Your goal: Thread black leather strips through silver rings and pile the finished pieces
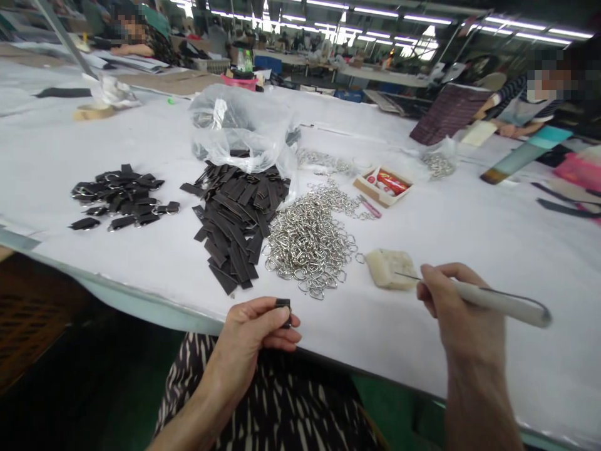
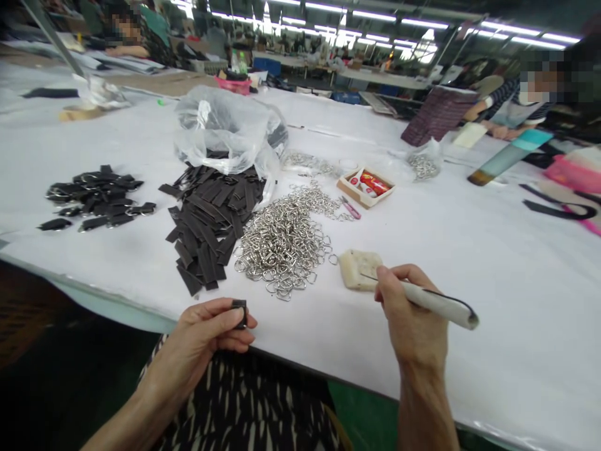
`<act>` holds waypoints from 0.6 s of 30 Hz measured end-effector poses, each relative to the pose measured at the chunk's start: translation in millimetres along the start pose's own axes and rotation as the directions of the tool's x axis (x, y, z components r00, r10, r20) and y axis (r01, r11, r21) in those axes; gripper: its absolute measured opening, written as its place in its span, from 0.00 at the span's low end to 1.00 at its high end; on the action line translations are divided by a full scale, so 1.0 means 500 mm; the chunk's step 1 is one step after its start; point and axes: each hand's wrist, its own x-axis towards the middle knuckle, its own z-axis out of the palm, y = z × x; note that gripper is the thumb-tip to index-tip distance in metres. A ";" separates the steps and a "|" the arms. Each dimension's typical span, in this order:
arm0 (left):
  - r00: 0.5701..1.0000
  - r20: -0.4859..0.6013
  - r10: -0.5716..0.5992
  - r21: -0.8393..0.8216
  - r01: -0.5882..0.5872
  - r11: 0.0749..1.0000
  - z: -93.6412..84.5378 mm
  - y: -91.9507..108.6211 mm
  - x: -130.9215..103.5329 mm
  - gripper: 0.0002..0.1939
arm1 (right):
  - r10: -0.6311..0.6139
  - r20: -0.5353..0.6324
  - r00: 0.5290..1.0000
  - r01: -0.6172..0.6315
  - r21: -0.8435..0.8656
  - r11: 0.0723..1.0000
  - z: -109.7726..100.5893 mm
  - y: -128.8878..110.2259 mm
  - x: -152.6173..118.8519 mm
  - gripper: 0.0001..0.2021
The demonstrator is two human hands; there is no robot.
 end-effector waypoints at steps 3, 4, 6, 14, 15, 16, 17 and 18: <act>1.000 0.018 0.002 0.008 -0.002 1.000 0.006 0.005 -0.003 0.10 | 0.029 0.031 0.999 -0.029 -0.015 0.999 0.006 0.001 0.011 0.15; 1.000 0.024 0.005 0.010 -0.005 1.000 0.008 0.006 -0.004 0.10 | 0.030 0.029 0.999 -0.030 -0.019 0.999 0.008 0.002 0.015 0.15; 0.999 0.034 0.010 0.010 -0.010 1.000 0.009 0.006 -0.004 0.09 | 0.030 0.009 0.999 -0.030 -0.030 0.999 0.013 0.008 0.022 0.14; 0.998 0.054 -0.009 -0.008 0.010 1.000 0.005 -0.005 0.000 0.09 | 0.018 0.024 1.000 -0.016 -0.081 0.997 0.022 0.035 0.038 0.14; 0.998 0.053 -0.013 -0.010 0.014 1.000 0.005 -0.006 0.000 0.09 | 0.015 0.035 0.999 -0.013 -0.082 0.997 0.024 0.036 0.039 0.14; 0.999 0.049 -0.017 -0.012 0.018 1.000 0.004 -0.006 -0.001 0.09 | 0.013 0.046 0.999 -0.009 -0.079 0.997 0.025 0.036 0.039 0.13; 0.999 0.045 -0.019 -0.013 0.020 1.000 0.004 -0.007 -0.001 0.09 | 0.010 0.053 0.999 -0.006 -0.073 0.997 0.026 0.036 0.039 0.13; 0.999 0.042 -0.020 -0.015 0.021 1.000 0.004 -0.007 -0.002 0.10 | 0.008 0.057 0.998 -0.004 -0.063 0.998 0.026 0.034 0.039 0.13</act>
